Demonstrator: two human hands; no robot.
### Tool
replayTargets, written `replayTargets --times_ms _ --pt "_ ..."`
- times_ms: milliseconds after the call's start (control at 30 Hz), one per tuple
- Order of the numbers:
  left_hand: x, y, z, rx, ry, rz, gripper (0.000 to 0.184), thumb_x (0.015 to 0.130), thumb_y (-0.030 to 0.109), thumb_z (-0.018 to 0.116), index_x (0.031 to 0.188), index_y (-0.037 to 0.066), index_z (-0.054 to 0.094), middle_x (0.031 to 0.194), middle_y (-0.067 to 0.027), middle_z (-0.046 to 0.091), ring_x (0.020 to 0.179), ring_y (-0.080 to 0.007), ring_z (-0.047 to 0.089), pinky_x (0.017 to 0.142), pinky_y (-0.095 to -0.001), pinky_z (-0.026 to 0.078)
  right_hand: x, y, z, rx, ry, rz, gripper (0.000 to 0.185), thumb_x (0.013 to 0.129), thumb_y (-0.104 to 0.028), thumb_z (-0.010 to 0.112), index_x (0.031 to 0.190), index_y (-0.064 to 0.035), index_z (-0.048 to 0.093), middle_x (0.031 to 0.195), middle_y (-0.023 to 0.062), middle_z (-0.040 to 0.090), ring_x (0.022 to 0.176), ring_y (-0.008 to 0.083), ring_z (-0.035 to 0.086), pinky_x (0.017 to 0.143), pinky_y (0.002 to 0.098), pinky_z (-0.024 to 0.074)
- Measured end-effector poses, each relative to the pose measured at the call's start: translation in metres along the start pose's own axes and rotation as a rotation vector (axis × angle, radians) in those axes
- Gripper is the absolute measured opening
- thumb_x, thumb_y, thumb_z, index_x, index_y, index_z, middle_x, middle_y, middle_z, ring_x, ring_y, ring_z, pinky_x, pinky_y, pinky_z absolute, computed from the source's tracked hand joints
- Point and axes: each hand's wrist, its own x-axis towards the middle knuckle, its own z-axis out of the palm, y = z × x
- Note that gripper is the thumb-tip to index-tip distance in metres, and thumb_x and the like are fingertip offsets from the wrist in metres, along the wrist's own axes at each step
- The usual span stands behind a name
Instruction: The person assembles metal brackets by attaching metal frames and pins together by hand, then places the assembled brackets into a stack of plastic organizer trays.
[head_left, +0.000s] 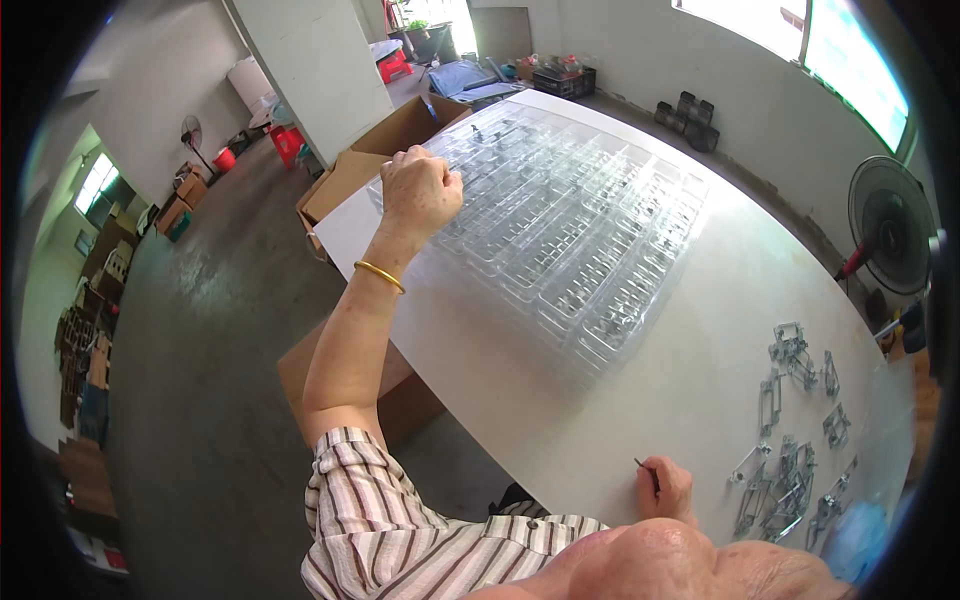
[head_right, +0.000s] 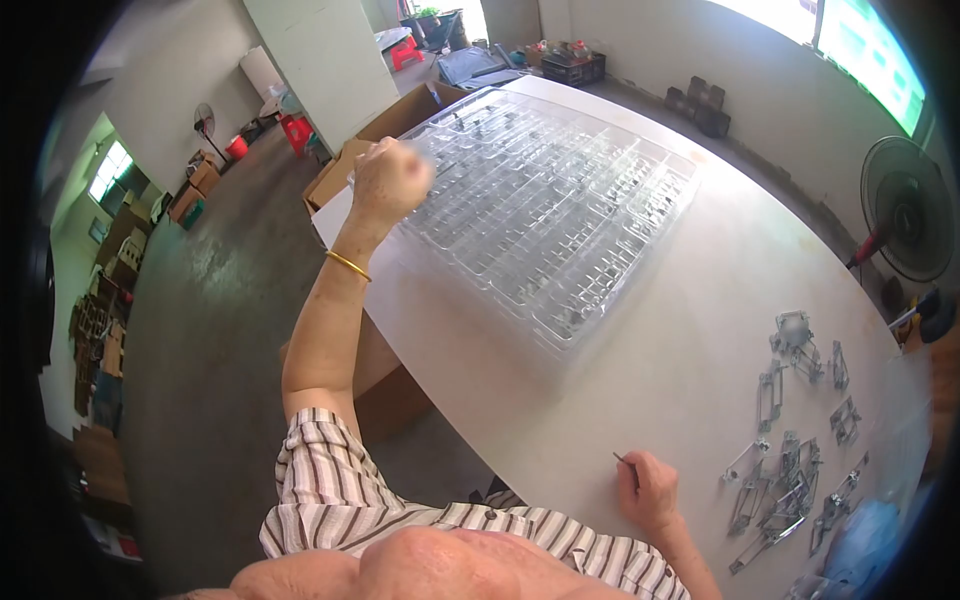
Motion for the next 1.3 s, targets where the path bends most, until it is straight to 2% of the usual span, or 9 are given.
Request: replayTargets --times_ms 233,400,467,633,700,867,1033,1167,1300 --pt "-0.01 0.024 -0.019 0.041 0.178 0.128 0.011 0.085 0.014 0.077 0.082 0.004 0.074 0.103 -0.0135 0.069 0.102 -0.0324 0.064 0.096 -0.0491 0.045 -0.003 0.003 0.0 -0.002 -0.005 -0.008 0.01 0.089 -0.001 0.069 0.095 -0.0034 0.062 0.077 0.0144 0.065 0.06 0.0328 0.064 0.054 0.041 0.0498" --pt "-0.037 0.093 -0.064 -0.113 0.441 0.381 0.009 0.085 0.01 0.076 0.086 0.007 0.067 0.102 -0.0111 0.064 0.1 -0.0311 0.06 0.107 -0.0496 0.042 0.001 0.0 0.0 -0.004 0.031 -0.049 0.01 0.09 0.0 0.069 0.096 -0.0028 0.062 0.079 0.015 0.066 0.062 0.0335 0.065 0.055 0.0415 0.0503" --pt "-0.059 0.129 -0.092 -0.229 0.451 0.491 0.009 0.084 0.009 0.075 0.088 0.009 0.068 0.103 -0.0102 0.065 0.099 -0.0292 0.062 0.11 -0.0506 0.042 0.005 -0.002 0.002 0.024 0.057 -0.075 0.01 0.09 -0.001 0.069 0.097 -0.0032 0.063 0.081 0.015 0.067 0.064 0.0339 0.066 0.056 0.042 0.0509" --pt "-0.125 0.195 -0.13 -0.519 0.448 0.873 0.007 0.085 0.017 0.069 0.09 0.011 0.07 0.094 -0.0063 0.07 0.092 -0.0232 0.066 0.098 -0.0456 0.052 0.015 -0.026 -0.001 -0.022 -0.069 -0.043 0.01 0.091 -0.008 0.07 0.098 -0.0044 0.064 0.078 0.0128 0.066 0.068 0.0345 0.066 0.06 0.0449 0.052" --pt "-0.133 0.218 -0.129 -0.677 0.463 0.981 0.007 0.086 0.015 0.071 0.084 0.009 0.067 0.089 -0.0053 0.068 0.083 -0.0235 0.066 0.091 -0.0464 0.055 0.017 -0.04 -0.004 -0.061 -0.136 -0.112 0.008 0.091 -0.013 0.068 0.091 -0.0084 0.061 0.074 0.0095 0.061 0.066 0.0286 0.066 0.059 0.0424 0.0513" --pt "-0.131 0.281 -0.105 -0.856 0.117 0.893 0.006 0.084 0.007 0.071 0.083 0.006 0.066 0.086 -0.0073 0.065 0.081 -0.0254 0.064 0.084 -0.0454 0.055 0.022 -0.067 -0.002 0.023 0.008 -0.319 0.007 0.089 -0.013 0.062 0.089 -0.0072 0.058 0.075 0.0068 0.061 0.069 0.0262 0.066 0.061 0.0409 0.0519" --pt "-0.136 0.319 -0.042 -0.975 -0.29 0.703 0.01 0.088 0.005 0.074 0.083 0.004 0.065 0.086 -0.0104 0.067 0.076 -0.027 0.064 0.072 -0.0402 0.053 0.029 -0.09 -0.02 -0.003 -0.277 -0.295 0.009 0.091 -0.013 0.06 0.094 -0.0053 0.06 0.081 0.0081 0.065 0.076 0.0272 0.068 0.067 0.0407 0.0535" --pt "-0.151 0.353 -0.039 -0.964 -0.621 0.685 0.017 0.09 0.014 0.077 0.094 0.002 0.064 0.094 -0.0128 0.069 0.075 -0.0265 0.065 0.067 -0.0389 0.052 0.03 -0.092 -0.014 0.016 -0.292 -0.317 0.009 0.091 -0.012 0.059 0.093 -0.0037 0.058 0.083 0.0096 0.064 0.079 0.0289 0.068 0.069 0.0406 0.054" --pt "-0.168 0.402 -0.038 -0.942 -0.75 0.807 0.031 0.09 0.025 0.079 0.099 0.002 0.061 0.091 -0.0142 0.064 0.075 -0.0306 0.063 0.069 -0.0422 0.052 0.028 -0.087 -0.005 0.091 -0.207 -0.313 0.013 0.087 -0.005 0.061 0.099 -0.0002 0.061 0.09 0.0142 0.067 0.089 0.0328 0.07 0.079 0.0455 0.0565"
